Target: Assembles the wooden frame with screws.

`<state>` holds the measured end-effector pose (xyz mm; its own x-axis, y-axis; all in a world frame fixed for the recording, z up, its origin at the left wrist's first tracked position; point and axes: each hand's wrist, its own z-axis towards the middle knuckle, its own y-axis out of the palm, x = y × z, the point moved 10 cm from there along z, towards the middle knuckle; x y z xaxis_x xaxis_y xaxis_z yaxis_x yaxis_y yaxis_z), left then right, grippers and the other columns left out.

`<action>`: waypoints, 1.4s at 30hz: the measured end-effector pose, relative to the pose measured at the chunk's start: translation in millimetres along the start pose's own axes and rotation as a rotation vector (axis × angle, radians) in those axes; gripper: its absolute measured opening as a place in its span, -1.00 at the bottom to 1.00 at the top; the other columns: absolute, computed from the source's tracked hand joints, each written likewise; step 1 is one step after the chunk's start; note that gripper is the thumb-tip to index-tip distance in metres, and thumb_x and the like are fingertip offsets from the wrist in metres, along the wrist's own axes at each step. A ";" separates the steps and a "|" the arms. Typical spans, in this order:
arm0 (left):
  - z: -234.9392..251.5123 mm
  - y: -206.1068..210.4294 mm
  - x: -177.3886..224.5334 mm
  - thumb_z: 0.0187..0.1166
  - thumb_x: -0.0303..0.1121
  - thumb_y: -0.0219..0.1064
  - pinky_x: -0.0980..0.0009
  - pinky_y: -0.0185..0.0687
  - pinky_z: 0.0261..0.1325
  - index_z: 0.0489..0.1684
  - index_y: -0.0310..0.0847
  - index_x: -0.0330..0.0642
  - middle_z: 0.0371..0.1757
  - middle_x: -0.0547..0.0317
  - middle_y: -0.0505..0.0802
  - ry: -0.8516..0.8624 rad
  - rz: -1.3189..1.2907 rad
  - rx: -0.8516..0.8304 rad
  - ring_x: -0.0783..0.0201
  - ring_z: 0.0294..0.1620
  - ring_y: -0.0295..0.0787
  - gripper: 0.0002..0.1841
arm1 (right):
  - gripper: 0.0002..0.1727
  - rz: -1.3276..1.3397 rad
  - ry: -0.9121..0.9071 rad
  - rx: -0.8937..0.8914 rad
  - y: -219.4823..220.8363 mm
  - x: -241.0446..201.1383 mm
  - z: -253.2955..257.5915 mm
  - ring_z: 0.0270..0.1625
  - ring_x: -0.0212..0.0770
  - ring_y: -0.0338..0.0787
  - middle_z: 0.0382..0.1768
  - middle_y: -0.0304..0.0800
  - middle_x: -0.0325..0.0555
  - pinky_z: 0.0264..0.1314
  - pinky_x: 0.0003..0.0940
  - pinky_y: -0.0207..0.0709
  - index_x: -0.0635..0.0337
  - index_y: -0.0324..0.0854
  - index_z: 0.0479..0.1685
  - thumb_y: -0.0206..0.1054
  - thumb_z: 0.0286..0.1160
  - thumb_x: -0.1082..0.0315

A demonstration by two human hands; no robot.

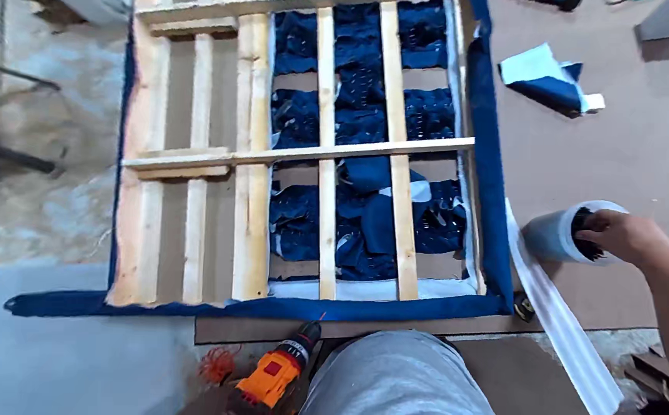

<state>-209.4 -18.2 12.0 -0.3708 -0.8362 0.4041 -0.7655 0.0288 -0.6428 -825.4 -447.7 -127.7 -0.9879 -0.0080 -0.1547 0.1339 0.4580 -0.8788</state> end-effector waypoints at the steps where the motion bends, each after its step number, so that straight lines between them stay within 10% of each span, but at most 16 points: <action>1: -0.6 2.7 -1.2 0.41 -0.12 0.55 0.38 0.55 0.47 0.27 0.59 -0.56 0.16 -0.15 0.86 0.008 0.003 -0.001 0.32 0.25 0.78 -0.35 | -0.74 -0.015 -0.024 0.013 -1.5 -1.8 1.7 0.01 0.45 0.81 -0.13 0.86 0.30 0.07 0.67 0.49 0.16 0.80 0.00 0.56 0.48 0.22; 14: 0.4 0.4 -12.7 0.34 0.07 0.56 0.44 0.56 0.43 0.23 0.64 -0.42 0.09 0.09 0.89 0.078 0.020 0.014 0.47 0.19 0.77 -0.30 | -0.48 0.328 0.109 0.269 -5.1 46.0 -12.4 -0.11 0.47 0.76 -0.09 0.75 0.49 0.03 0.61 0.48 0.35 0.64 0.24 0.22 0.75 0.00; 17: 3.9 -0.3 -17.9 0.31 0.06 0.58 0.44 0.62 0.35 0.11 0.69 -0.39 0.00 0.11 0.90 0.070 0.021 0.011 0.47 0.10 0.81 -0.35 | -0.40 0.438 0.138 0.327 -6.1 47.7 -21.3 0.17 0.42 0.71 0.09 0.69 0.50 0.25 0.54 0.41 0.37 0.55 0.32 0.21 0.74 -0.07; 21: 5.2 -0.8 -17.6 0.40 0.07 0.54 0.44 0.59 0.44 0.25 0.64 -0.39 0.11 0.08 0.88 0.114 0.024 -0.030 0.47 0.21 0.78 -0.32 | -0.57 0.853 0.106 0.401 -0.7 46.4 -32.9 -0.08 -0.42 0.79 0.03 0.76 -0.17 0.10 -0.31 0.70 0.22 0.48 0.31 0.23 0.74 0.06; 26: 6.9 -2.5 -21.0 0.41 0.10 0.52 0.43 0.54 0.48 0.32 0.59 -0.39 0.17 0.05 0.85 0.112 0.047 -0.053 0.45 0.27 0.74 -0.28 | -0.70 1.046 0.174 0.427 -2.0 39.0 -48.1 -0.21 -0.53 0.81 -0.15 0.82 -0.38 -0.02 -0.45 0.75 0.14 0.57 0.14 0.38 0.62 0.17; 31: 5.7 -5.4 -19.4 0.40 0.04 0.54 0.51 0.58 0.39 0.20 0.66 -0.39 0.07 0.11 0.88 0.143 0.020 -0.025 0.54 0.16 0.77 -0.36 | -0.55 0.567 0.303 0.257 1.2 25.9 -61.3 0.01 0.22 0.83 -0.02 0.82 0.33 0.22 0.38 0.57 0.36 0.68 0.22 0.28 0.72 0.09; 34: 4.5 -6.6 -19.4 0.38 0.03 0.55 0.51 0.58 0.38 0.18 0.66 -0.42 0.05 0.10 0.88 0.150 0.017 -0.023 0.53 0.14 0.77 -0.35 | -0.53 0.548 0.337 0.272 3.1 25.6 -66.8 -0.01 0.20 0.82 -0.02 0.82 0.32 0.21 0.36 0.55 0.35 0.67 0.26 0.15 0.81 0.08; 38: 2.9 -7.5 -24.6 0.35 0.05 0.57 0.52 0.57 0.38 0.19 0.65 -0.39 0.06 0.11 0.88 0.117 0.020 -0.019 0.53 0.14 0.76 -0.34 | -0.79 1.049 0.234 0.449 2.2 32.3 -73.7 -0.34 -0.48 0.63 -0.29 0.64 -0.37 -0.19 -0.43 0.61 0.03 0.56 0.09 0.19 0.73 0.14; 42: 3.0 -7.5 -29.2 0.34 0.12 0.57 0.48 0.52 0.46 0.31 0.57 -0.40 0.14 0.09 0.84 0.128 0.008 -0.003 0.49 0.24 0.72 -0.23 | -0.63 1.612 -0.301 0.300 -18.2 -57.5 -101.5 -0.45 -0.53 0.57 -0.44 0.65 -0.59 -0.38 -0.55 0.47 -0.40 0.60 -0.30 -0.15 0.71 0.12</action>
<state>-191.3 4.4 3.1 -0.4406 -0.7591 0.4791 -0.7640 0.0370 -0.6441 -778.9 -365.4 -57.0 0.2125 0.0958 -0.9725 0.9771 -0.0087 0.2126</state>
